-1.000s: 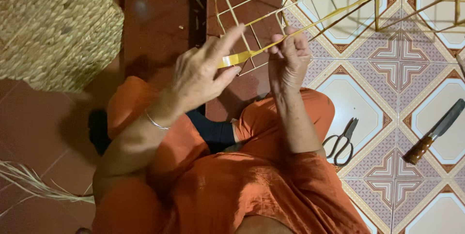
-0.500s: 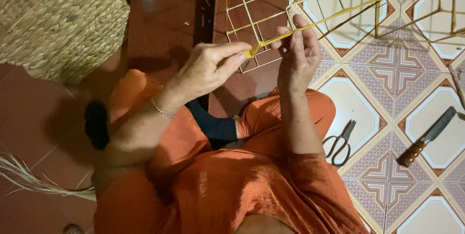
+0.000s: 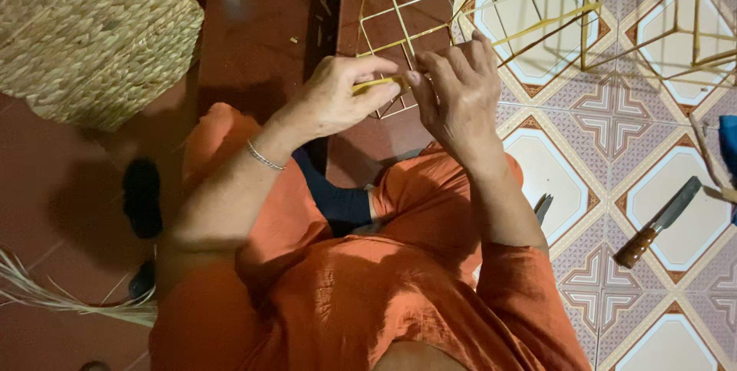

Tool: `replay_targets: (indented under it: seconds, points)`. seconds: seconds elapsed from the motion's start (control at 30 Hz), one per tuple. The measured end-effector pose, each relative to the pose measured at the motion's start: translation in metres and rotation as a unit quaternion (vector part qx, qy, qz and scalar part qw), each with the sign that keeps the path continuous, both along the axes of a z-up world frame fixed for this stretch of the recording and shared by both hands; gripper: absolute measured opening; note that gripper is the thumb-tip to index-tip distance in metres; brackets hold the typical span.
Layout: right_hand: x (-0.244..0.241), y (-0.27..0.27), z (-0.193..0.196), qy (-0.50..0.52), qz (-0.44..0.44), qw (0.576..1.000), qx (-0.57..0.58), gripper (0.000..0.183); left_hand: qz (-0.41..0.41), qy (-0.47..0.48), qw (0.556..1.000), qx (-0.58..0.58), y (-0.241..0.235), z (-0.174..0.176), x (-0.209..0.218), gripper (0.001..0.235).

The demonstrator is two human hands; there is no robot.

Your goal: The person sits on the floor and weaves a thin yellow strip around the frame of a small basket. They repeatedly wrap the strip around the frame and use scissors to cut the strip at intervals.

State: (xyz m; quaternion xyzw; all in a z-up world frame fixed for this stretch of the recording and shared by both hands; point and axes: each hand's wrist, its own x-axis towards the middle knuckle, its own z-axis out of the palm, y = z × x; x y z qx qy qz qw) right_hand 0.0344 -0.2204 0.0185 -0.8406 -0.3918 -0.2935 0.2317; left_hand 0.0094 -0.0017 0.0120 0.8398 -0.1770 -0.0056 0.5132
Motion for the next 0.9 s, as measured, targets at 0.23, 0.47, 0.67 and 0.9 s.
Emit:
replay_targets:
  seconds: [0.23, 0.47, 0.67, 0.9]
  points:
    - [0.037, -0.004, -0.010, 0.136, 0.009, 0.991, 0.007, 0.014, -0.005, 0.148, 0.981, 0.124, 0.044, -0.004, 0.006, 0.030]
    - [0.078, -0.010, -0.005, 0.206, -0.012, 0.966, 0.153, 0.014, -0.035, -0.029, 0.996, -0.079, 0.066, 0.009, 0.009, 0.028]
    - [0.111, -0.041, -0.012, 0.312, 0.081, 0.843, 0.430, 0.010, -0.136, 0.012, 0.941, -0.310, 0.018, 0.023, 0.033, 0.038]
    - [0.106, -0.074, -0.102, 0.382, 0.001, 0.674, 0.632, 0.012, -0.193, 0.148, 0.919, -0.311, -0.026, -0.001, 0.053, 0.046]
